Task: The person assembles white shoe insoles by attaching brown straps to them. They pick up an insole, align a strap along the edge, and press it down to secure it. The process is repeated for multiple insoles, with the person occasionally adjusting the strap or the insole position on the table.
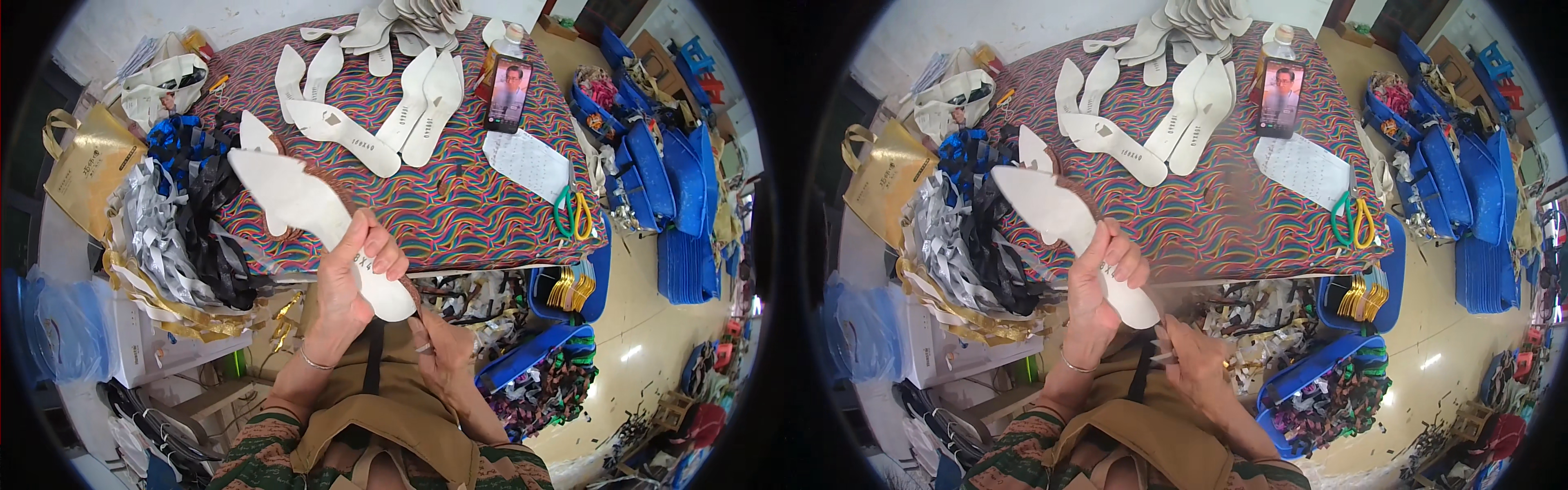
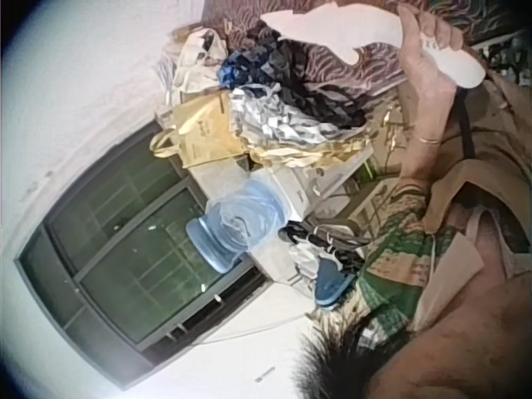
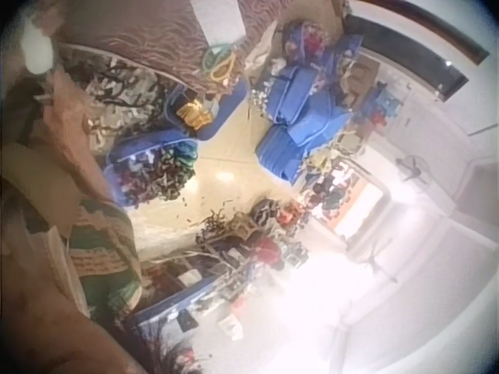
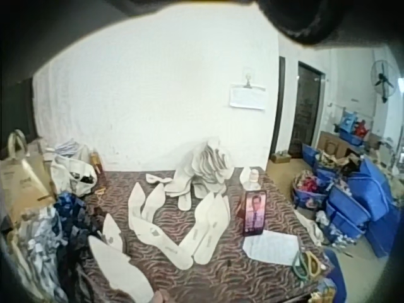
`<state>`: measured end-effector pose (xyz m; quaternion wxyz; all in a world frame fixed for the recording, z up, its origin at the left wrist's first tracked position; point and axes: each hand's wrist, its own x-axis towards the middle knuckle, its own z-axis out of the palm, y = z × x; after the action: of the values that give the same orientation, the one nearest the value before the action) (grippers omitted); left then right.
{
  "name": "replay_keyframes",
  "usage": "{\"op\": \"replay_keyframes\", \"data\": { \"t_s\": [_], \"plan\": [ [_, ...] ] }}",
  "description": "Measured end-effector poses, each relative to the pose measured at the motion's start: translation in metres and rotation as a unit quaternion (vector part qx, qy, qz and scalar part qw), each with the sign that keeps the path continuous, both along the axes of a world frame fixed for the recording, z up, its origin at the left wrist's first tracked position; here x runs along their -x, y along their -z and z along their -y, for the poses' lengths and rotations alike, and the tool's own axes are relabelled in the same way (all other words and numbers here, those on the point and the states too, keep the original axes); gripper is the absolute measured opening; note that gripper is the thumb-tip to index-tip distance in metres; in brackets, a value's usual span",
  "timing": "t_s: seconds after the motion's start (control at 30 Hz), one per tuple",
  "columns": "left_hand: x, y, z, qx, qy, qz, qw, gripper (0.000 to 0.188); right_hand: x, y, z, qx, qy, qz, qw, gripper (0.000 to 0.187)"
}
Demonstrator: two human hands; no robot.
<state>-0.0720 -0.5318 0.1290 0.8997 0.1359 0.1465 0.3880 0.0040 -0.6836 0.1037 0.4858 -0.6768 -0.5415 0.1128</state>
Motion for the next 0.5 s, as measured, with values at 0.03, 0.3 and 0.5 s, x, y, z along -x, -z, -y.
{"op": "replay_keyframes", "data": {
  "t_s": [0.03,0.3,0.5],
  "plan": [
    [-0.001,0.0,0.002,-0.005,-0.014,0.01,1.0,0.014,0.001,-0.004,-0.003,0.0,0.005,-0.039,0.999,0.025],
    [0.006,-0.001,0.028,-0.079,0.01,-0.18,0.98,0.016,-0.016,-0.017,-0.011,0.01,0.018,-0.23,0.973,0.01],
    [0.04,0.028,0.027,-0.114,0.113,-0.258,0.953,0.024,-0.038,-0.024,-0.007,0.05,-0.039,-0.232,0.971,0.014]
  ]
}}
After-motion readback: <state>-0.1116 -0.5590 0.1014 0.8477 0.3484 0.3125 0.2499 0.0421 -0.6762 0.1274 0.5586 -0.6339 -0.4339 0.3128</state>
